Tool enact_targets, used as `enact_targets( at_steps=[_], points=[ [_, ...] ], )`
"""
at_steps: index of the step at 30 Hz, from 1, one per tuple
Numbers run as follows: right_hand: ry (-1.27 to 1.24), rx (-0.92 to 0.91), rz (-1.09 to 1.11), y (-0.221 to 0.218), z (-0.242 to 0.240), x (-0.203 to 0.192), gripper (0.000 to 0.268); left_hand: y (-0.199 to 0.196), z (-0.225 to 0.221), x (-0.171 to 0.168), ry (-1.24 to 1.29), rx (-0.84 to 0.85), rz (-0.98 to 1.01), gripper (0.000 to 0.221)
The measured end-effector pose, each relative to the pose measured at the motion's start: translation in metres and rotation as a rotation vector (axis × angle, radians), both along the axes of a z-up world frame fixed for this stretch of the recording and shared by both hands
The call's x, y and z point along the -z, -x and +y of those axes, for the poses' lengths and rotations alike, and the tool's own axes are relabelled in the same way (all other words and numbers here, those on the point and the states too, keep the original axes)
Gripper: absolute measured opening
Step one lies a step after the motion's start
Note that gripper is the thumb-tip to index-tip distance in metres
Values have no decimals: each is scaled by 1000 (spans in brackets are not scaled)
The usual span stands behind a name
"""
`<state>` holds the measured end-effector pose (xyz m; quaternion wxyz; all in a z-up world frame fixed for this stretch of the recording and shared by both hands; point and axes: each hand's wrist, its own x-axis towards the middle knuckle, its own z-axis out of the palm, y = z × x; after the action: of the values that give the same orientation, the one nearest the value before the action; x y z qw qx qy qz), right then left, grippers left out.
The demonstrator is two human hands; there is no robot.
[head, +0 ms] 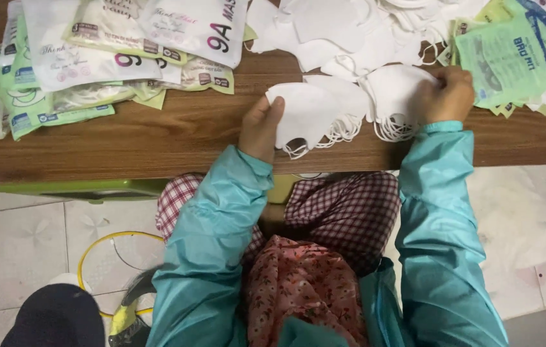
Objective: The person is sorting and stacking white face masks on a wooden table for packaging.
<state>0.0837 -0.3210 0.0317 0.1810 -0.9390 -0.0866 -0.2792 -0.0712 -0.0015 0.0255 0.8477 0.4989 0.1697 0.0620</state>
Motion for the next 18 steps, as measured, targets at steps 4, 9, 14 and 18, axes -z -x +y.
enact_targets(
  at_steps=[4,9,14,18],
  points=[
    [236,-69,-168,4,-5,-3,17,0,2,12,-17,-4,-59,42],
    [-711,-419,121,40,21,-41,7,0,2,22,-13,-57,-124,34],
    [-1001,-429,408,58,53,-19,9,-5,-2,37,-11,-41,-156,36],
    [-1180,-456,546,68,71,19,11,-6,-9,43,4,-19,-209,36]
  ],
)
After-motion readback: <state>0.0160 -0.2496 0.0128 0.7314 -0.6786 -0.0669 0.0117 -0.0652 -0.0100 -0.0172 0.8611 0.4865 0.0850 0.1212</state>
